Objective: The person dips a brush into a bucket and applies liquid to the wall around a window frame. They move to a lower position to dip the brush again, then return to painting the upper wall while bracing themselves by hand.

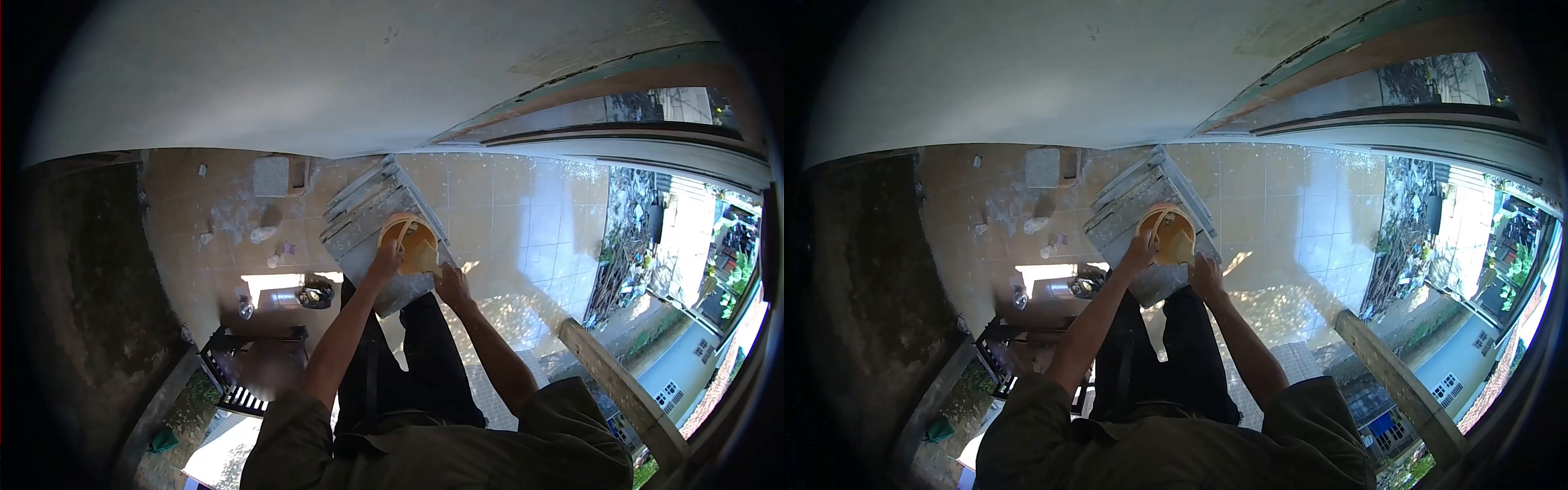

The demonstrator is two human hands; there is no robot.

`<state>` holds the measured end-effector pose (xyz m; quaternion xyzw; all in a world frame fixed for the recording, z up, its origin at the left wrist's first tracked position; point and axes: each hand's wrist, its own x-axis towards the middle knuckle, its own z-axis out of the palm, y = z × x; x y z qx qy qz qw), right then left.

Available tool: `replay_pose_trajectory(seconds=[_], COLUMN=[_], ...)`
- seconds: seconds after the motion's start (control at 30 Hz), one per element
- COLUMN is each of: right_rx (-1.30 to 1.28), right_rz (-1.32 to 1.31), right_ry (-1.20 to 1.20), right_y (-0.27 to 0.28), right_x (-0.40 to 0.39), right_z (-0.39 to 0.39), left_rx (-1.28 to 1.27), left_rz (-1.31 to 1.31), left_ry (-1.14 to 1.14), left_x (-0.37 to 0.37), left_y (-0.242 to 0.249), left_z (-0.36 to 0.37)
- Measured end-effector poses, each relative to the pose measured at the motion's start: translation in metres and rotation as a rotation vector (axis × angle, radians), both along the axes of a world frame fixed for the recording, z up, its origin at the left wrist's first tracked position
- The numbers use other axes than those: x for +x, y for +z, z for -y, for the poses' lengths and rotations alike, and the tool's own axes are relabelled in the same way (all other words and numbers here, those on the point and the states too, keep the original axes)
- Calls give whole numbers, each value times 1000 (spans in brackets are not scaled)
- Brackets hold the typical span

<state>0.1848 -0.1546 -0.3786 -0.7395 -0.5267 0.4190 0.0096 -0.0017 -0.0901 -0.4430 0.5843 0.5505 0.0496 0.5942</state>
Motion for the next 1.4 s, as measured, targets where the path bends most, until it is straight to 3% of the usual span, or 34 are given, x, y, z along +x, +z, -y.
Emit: replay_pose_trajectory(seconds=[0.1, 0.17, 0.2, 0.27, 0.3, 0.37, 0.47, 0.63, 1.03, 1.4], right_rx=[-59, -88, -84, -84, -83, -88, -21, -105, -27, -70], right_rz=[45, 65, 82, 97, 85, 71, 75, 89, 130, 123], right_ry=[29, 50, 68, 88, 72, 59, 68, 113, 120, 76], right_y=[-19, -30, -34, -40, -43, -54, -67, -63, -83, -73], right_x=[-3, -7, -9, -10, -10, -8, -8, -11, -22, -29], right_z=[-7, -13, -16, -19, -22, -23, -22, -38, -33, -31], left_rx=[152, 526, 530, 808, 806, 462, 237, 273, 205, 232], left_rz=[-86, -245, -246, -419, -422, -262, -334, -365, -413, -364], left_ry=[95, 146, 145, 132, 133, 275, 314, 357, 333, 332], left_x=[-12, -21, -22, -20, -19, -16, -13, -8, -11, -12], left_y=[-12, -17, -22, -31, -36, -43, -47, -38, -23, -37], left_z=[2, 10, 13, 19, 20, 21, 20, 17, 7, 11])
